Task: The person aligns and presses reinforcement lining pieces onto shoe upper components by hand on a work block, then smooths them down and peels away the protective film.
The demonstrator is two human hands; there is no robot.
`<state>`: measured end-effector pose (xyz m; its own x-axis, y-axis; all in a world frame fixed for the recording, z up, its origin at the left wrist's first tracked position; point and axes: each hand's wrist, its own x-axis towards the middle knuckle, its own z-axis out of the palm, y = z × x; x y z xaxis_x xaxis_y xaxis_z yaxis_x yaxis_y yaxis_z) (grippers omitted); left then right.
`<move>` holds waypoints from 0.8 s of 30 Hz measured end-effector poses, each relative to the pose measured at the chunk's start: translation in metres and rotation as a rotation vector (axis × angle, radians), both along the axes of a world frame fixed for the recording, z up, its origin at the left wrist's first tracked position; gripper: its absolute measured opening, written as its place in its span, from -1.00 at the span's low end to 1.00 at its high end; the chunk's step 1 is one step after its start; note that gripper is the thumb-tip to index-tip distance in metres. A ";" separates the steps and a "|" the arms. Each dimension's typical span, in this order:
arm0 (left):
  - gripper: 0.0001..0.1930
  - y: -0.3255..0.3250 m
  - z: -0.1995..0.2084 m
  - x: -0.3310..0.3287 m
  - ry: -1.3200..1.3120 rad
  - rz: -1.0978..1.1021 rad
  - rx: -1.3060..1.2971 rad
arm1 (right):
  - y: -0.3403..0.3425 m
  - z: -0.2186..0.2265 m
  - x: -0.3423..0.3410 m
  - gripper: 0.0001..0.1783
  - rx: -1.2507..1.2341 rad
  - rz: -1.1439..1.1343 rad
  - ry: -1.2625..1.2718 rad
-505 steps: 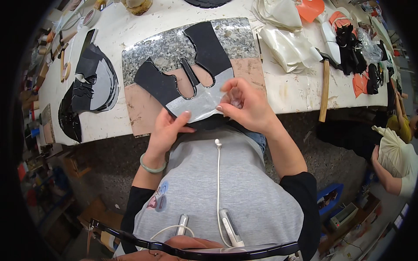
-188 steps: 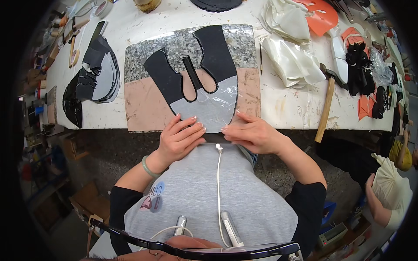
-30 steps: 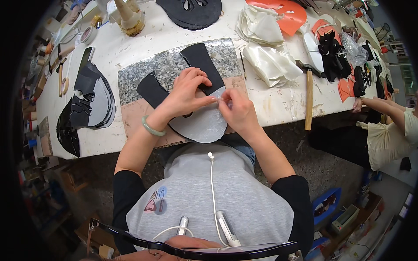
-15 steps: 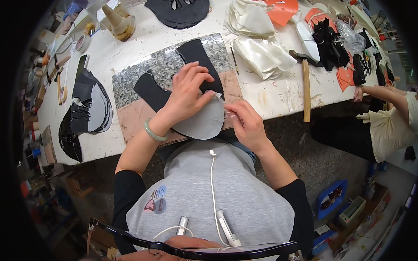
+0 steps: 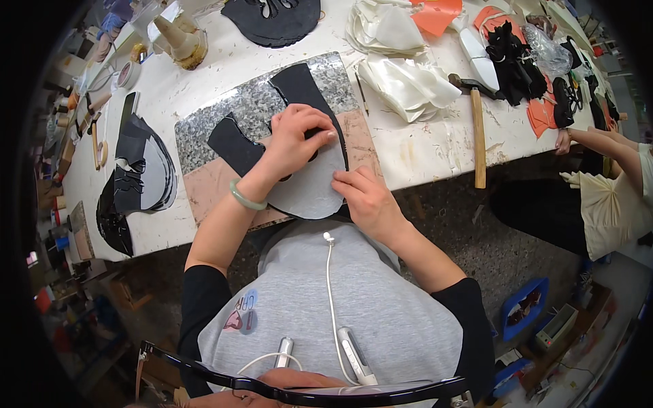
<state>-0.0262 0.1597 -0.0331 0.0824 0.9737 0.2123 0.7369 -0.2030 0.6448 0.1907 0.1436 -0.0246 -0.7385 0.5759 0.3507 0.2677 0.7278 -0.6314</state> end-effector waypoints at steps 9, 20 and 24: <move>-0.81 0.001 -0.007 0.011 0.169 0.032 0.189 | 0.006 0.007 0.007 -0.63 -0.245 -0.019 0.068; -0.74 -0.008 0.004 0.011 0.174 0.001 0.229 | -0.032 0.018 0.103 -0.75 -0.555 -0.052 -0.137; -0.63 -0.050 0.027 0.016 0.126 -0.094 0.381 | -0.016 0.016 0.107 -0.81 -0.312 0.030 -0.212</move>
<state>-0.0097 0.1101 -0.0063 0.2155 0.8142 0.5391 0.7722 -0.4800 0.4163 0.2977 0.1280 -0.0086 -0.7943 0.6075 -0.0011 0.3977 0.5187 -0.7568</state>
